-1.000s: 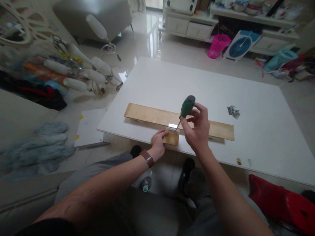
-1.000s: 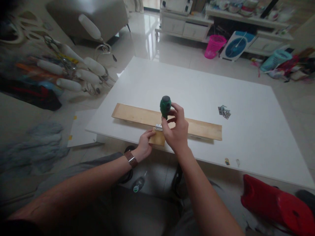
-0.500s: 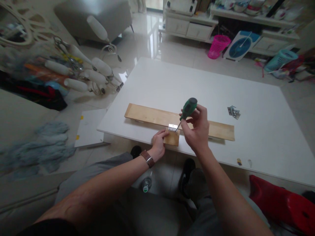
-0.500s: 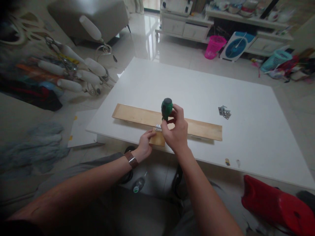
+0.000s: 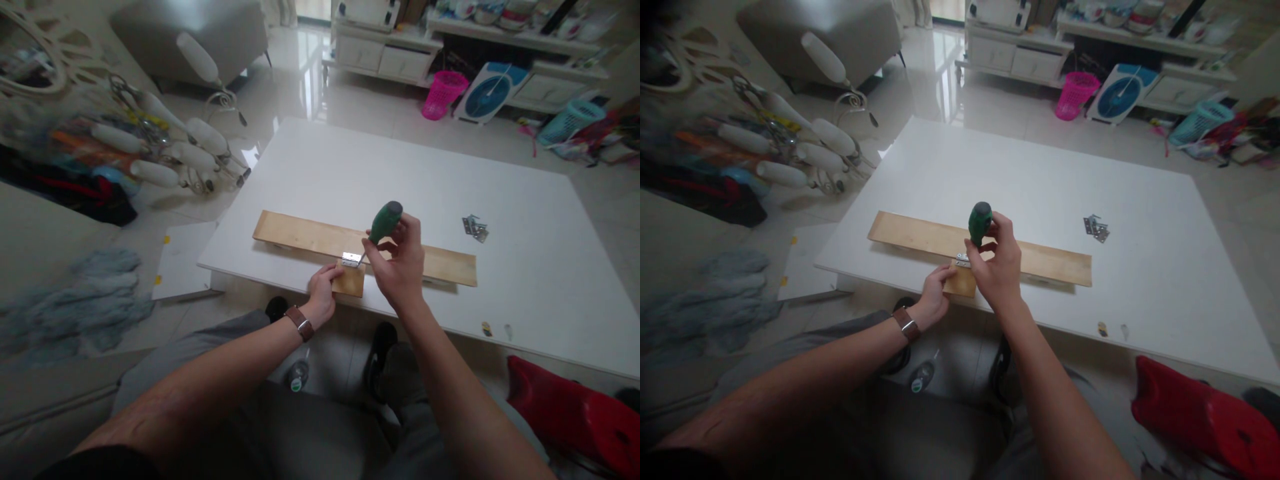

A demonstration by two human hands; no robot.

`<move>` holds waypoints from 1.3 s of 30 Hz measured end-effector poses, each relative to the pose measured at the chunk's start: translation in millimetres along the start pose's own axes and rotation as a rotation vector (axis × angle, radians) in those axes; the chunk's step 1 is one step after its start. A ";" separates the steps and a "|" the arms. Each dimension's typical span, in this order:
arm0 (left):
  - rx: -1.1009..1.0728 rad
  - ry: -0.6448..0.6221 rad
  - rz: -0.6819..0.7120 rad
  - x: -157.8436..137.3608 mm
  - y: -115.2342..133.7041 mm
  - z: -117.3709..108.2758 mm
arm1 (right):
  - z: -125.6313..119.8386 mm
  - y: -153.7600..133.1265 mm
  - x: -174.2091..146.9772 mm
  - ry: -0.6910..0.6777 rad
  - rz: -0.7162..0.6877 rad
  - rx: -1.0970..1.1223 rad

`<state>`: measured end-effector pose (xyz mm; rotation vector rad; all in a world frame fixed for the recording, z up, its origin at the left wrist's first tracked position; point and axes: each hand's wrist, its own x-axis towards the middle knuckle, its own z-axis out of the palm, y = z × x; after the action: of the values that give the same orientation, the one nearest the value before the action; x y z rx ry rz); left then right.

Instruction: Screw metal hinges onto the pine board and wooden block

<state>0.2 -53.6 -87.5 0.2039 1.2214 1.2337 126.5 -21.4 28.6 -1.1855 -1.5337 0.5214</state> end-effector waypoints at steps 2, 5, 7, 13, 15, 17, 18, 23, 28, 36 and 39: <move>0.006 0.018 -0.026 -1.0 1.1 0.6 | -0.3 -0.3 -0.6 -0.017 0.009 0.007; -0.008 0.026 -0.035 -2.7 2.2 1.5 | -1.3 -1.3 -1.6 -0.037 0.003 0.026; -0.025 0.008 -0.027 -3.0 2.0 1.8 | -1.9 -1.9 -2.1 -0.042 0.006 0.033; -0.039 -0.012 -0.018 -0.4 -0.6 0.1 | -2.3 -1.7 -2.0 -0.022 -0.005 -0.017; -0.040 -0.008 -0.017 0.2 -1.0 -0.2 | -1.9 -0.7 -1.5 -0.001 -0.009 -0.036; -0.043 -0.003 -0.004 0.3 -1.0 0.0 | -1.5 0.2 -0.6 0.014 -0.001 -0.035; -0.044 -0.004 0.003 0.3 -0.9 0.1 | -1.4 0.4 -0.2 0.016 0.007 -0.026; -0.017 0.003 -0.018 -0.7 -0.4 0.3 | -1.6 -1.7 -0.1 -0.026 0.028 0.026; -0.016 -0.024 -0.023 -0.9 -0.4 -1.0 | -3.0 -3.1 -1.6 -0.053 0.021 0.011; -0.032 -0.004 0.021 -1.7 1.5 0.9 | -1.9 -2.1 0.5 0.000 0.004 -0.029; -0.049 -0.003 0.011 -3.3 3.0 1.0 | -1.8 -3.2 0.5 -0.028 0.016 -0.011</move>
<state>-0.2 -54.6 -83.1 0.1761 1.1874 1.2710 126.9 -22.8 32.0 -1.2040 -1.5535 0.5430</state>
